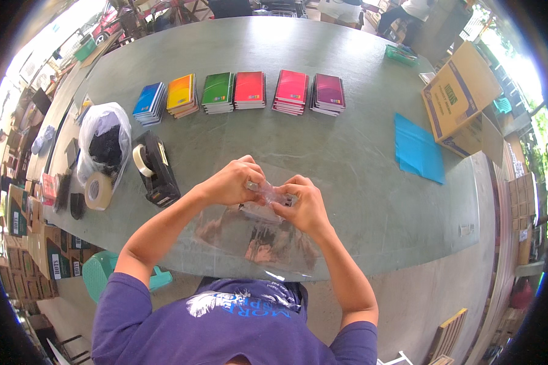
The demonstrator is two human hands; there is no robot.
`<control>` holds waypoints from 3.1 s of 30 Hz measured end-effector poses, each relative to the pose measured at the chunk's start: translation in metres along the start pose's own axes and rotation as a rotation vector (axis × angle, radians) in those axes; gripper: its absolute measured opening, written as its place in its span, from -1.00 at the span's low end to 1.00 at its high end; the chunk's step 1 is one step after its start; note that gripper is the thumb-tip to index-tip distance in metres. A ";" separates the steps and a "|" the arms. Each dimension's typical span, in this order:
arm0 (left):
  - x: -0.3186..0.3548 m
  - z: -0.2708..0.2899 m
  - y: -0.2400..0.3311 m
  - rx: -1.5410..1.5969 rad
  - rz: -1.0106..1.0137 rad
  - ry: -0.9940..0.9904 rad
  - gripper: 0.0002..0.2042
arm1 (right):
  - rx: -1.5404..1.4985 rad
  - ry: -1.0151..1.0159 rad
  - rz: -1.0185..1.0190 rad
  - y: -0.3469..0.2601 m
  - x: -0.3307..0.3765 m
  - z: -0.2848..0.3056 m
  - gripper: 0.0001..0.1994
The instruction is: The person repeatedly picks up stacks of colorful notebooks, places them into clear plastic bags, and seals the bags with tape. The wrapped bundles are set aside on the table.
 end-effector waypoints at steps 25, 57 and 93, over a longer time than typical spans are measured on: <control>0.079 -0.087 0.005 -0.715 -0.434 0.559 -0.81 | 0.465 -0.133 0.579 -0.001 0.016 -0.021 -0.54; 0.242 0.008 -0.056 -0.205 0.741 1.158 -0.78 | 0.364 -0.085 0.664 0.006 0.017 -0.030 -0.60; -0.029 -0.106 0.061 -0.055 -0.167 0.187 -0.24 | -0.662 -0.060 -0.253 0.084 0.056 0.066 -0.71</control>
Point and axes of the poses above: each hand's wrist, its own x-axis away from the middle knuckle, its own z-axis out of the back of the hand, y = z × x, the point moved 1 cm from there along -x, towards the middle knuckle, and after that the axes turned 14 degrees about x, right-handed, at the moved point
